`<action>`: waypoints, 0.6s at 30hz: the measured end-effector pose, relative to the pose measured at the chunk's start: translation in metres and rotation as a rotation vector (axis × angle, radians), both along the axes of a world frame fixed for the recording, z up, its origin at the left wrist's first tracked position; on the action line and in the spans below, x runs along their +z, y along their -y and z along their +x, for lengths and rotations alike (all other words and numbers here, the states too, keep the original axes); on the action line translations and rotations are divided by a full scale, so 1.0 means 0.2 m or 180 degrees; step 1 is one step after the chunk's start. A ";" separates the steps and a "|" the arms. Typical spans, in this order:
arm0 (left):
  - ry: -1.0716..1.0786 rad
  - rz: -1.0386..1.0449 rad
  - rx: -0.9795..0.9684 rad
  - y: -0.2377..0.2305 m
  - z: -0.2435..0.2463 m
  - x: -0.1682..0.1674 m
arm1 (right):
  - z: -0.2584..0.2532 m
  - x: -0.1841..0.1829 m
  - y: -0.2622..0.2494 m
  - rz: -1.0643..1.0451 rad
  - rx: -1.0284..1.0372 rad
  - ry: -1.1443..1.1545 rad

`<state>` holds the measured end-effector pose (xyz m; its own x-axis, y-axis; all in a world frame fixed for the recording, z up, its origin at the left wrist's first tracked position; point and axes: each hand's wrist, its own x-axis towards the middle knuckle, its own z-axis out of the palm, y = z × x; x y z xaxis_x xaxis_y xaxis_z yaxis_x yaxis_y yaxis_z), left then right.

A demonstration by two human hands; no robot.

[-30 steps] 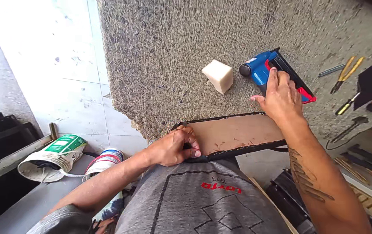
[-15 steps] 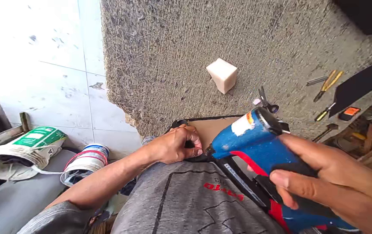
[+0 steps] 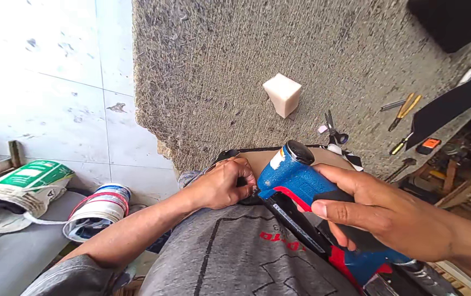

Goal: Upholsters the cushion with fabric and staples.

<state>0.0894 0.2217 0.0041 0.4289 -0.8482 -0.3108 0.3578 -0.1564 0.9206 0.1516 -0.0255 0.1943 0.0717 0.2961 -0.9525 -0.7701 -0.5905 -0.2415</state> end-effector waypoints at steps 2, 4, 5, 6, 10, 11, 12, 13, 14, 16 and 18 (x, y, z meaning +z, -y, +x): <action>0.0013 0.0026 0.0001 0.00 -0.01 0.00 | 0.01 -0.01 0.00 0.0039 -0.0041 -0.0029; 0.0033 0.0047 -0.0020 0.00 -0.01 0.01 | 0.02 -0.03 0.01 0.0076 -0.0007 -0.0130; 0.0043 0.0066 -0.0025 0.00 -0.02 0.01 | 0.03 -0.04 0.00 0.0105 0.0015 -0.0205; 0.0039 0.0083 -0.0023 0.00 -0.02 0.01 | 0.03 -0.05 0.00 0.0127 0.0035 -0.0251; -0.0052 0.0080 0.0136 0.00 -0.02 0.01 | 0.03 -0.02 0.07 0.0088 0.0415 0.0468; -0.0090 0.0080 0.0145 0.00 -0.01 0.01 | 0.02 0.00 0.12 -0.0078 0.0668 0.0898; -0.0107 0.0073 0.0155 0.00 0.00 0.00 | 0.02 0.01 0.18 -0.0343 0.0982 0.1368; -0.0108 0.0052 0.0162 0.00 0.01 0.00 | 0.02 0.01 0.24 -0.0701 0.1366 0.1878; -0.0080 0.0004 0.0169 0.00 0.01 0.00 | 0.01 -0.02 0.29 -0.1065 0.1767 0.2392; 0.0161 -0.0132 0.0145 0.01 0.04 0.00 | -0.03 -0.14 0.37 -0.1526 0.2333 0.3183; 0.0557 -0.0234 0.0103 0.01 0.04 0.01 | -0.09 -0.33 0.47 -0.2020 0.2797 0.3407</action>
<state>0.0979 0.2187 0.0069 0.4984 -0.8508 -0.1668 0.1950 -0.0774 0.9777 0.1343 -0.1204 0.1282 0.8137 0.1860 -0.5507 0.2367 -0.9714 0.0216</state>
